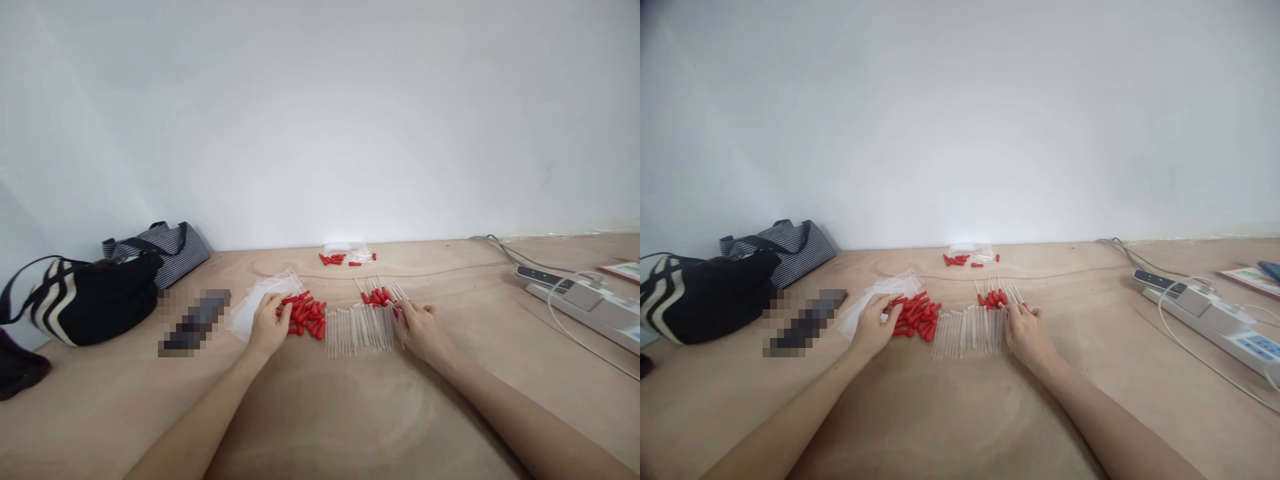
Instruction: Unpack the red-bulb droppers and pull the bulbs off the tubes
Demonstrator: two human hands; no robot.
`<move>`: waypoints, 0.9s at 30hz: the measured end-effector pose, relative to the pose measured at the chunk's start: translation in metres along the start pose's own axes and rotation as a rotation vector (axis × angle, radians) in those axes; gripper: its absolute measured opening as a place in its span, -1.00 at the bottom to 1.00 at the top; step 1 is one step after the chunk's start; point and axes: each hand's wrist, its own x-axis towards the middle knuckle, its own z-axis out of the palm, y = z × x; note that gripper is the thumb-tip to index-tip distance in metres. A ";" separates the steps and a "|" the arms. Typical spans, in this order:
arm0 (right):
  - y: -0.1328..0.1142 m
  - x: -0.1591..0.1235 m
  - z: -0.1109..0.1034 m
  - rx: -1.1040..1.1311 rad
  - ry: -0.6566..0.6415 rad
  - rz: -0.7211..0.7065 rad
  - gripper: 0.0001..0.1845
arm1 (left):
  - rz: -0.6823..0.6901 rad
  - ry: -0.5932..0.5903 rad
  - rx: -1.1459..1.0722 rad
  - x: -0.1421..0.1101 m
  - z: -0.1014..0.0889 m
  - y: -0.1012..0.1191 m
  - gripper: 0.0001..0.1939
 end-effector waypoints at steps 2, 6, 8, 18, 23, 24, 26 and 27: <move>-0.001 -0.002 0.004 -0.005 0.025 -0.003 -0.77 | -0.079 0.027 0.013 0.003 -0.004 -0.006 -0.75; -0.007 -0.004 0.011 -0.011 0.081 -0.018 -0.70 | -0.202 0.019 0.021 0.007 -0.008 -0.009 -0.77; -0.011 -0.003 0.014 -0.006 0.091 -0.029 -0.69 | -0.230 -0.004 0.029 0.007 -0.008 -0.009 -0.78; -0.019 -0.001 0.007 0.081 -0.027 -0.026 -0.72 | -0.245 -0.083 0.156 0.008 -0.010 -0.011 -0.81; -0.023 -0.002 -0.004 0.050 -0.033 -0.017 -0.69 | -0.365 -0.091 0.303 0.014 -0.024 -0.019 -0.80; -0.023 -0.002 -0.006 0.042 -0.021 -0.019 -0.69 | -0.389 -0.126 0.311 0.014 -0.025 -0.022 -0.80; -0.024 -0.001 -0.009 0.035 0.009 -0.026 -0.69 | -0.424 -0.199 0.317 0.014 -0.027 -0.029 -0.78; -0.024 -0.001 -0.009 0.034 0.021 -0.029 -0.69 | -0.434 -0.231 0.319 0.014 -0.026 -0.031 -0.77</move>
